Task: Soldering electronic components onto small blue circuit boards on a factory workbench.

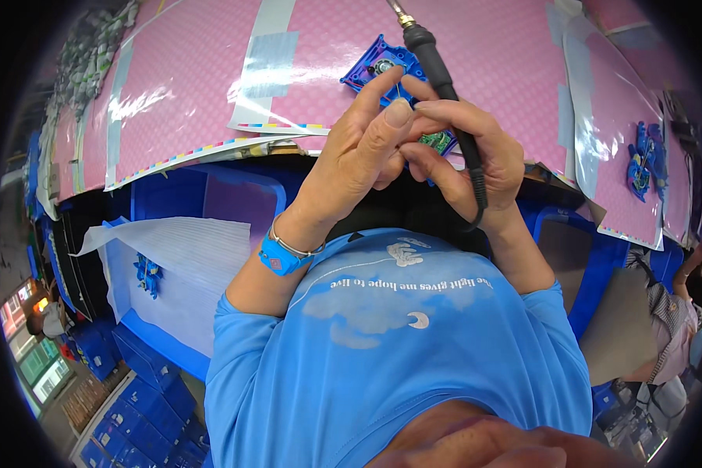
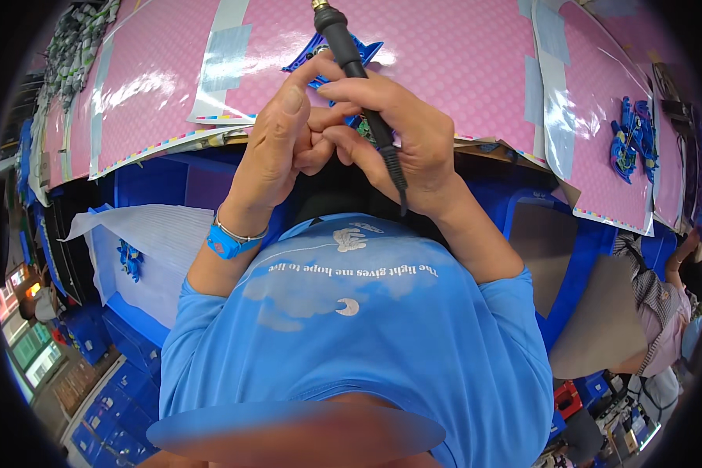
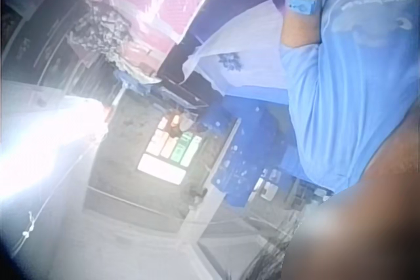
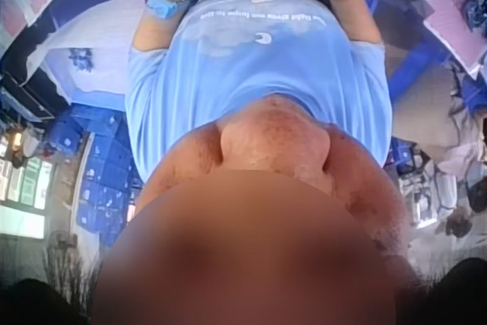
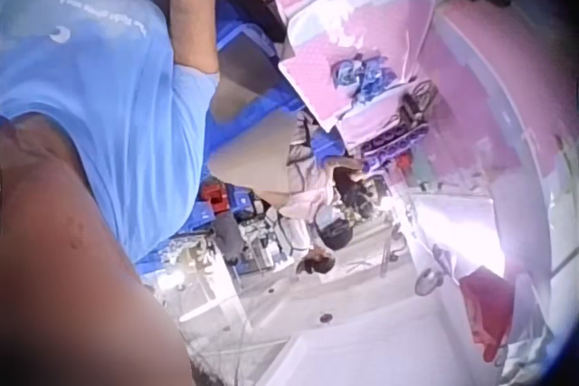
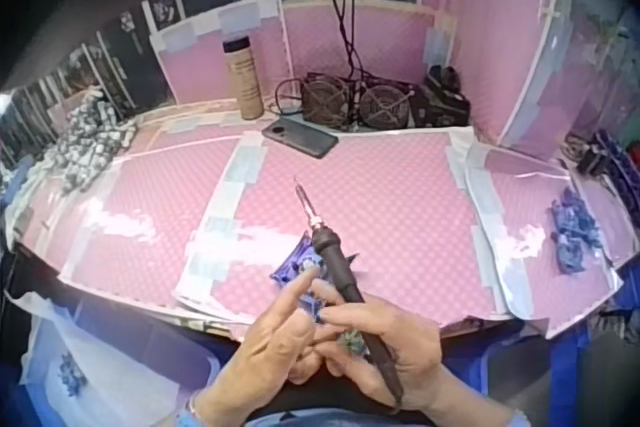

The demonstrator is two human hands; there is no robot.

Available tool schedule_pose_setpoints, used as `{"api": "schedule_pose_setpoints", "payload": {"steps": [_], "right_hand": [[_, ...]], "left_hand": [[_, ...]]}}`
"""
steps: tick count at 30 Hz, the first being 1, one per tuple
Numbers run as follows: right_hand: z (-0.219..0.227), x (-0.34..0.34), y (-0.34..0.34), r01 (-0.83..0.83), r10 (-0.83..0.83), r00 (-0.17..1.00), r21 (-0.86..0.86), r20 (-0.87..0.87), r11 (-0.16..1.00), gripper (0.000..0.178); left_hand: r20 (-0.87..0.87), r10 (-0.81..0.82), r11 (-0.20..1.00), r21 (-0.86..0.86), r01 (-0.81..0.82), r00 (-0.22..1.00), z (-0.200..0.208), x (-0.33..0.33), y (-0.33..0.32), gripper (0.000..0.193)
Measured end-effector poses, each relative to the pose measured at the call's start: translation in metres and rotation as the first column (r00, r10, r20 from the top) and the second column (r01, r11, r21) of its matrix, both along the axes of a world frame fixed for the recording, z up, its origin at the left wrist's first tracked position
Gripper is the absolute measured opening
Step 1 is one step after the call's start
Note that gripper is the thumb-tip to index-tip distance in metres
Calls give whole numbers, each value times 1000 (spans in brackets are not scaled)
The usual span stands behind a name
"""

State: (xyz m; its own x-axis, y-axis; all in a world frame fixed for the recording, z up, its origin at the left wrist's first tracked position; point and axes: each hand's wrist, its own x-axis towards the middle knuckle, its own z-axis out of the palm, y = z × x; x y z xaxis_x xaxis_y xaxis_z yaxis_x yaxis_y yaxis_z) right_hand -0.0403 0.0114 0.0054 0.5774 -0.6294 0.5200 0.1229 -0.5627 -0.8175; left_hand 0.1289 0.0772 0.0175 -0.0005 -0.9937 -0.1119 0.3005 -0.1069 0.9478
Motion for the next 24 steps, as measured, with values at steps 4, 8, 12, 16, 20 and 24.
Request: {"api": "schedule_pose_setpoints", "payload": {"steps": [4, 8, 12, 16, 20, 24], "right_hand": [[-2, 7, -1, 84, -88, 995, -107, -39, 991, 40], [-8, 2, -12, 310, -308, 950, -329, 58, 892, 33], [-12, -7, -24, 395, -370, 918, -246, 145, 885, 27], [-11, -26, -13, 359, -351, 933, -285, 79, 889, 20], [-9, -34, -1, 252, -237, 967, -219, 92, 943, 26], [-7, -44, 7, 185, -179, 982, -115, 64, 976, 28]], "left_hand": [[-84, 35, 996, 83, -28, 996, -8, 5, 1, 70], [-116, 148, 989, 41, -144, 982, -14, 8, 0, 49], [150, 140, 990, -54, -134, 979, -18, 23, 6, 13], [505, 474, 881, -274, -387, 721, -22, 26, 2, 11], [623, 645, 764, -553, -334, 443, -34, 28, 0, 9], [663, 662, 749, -594, -294, 349, -40, 28, 0, 9]]}}
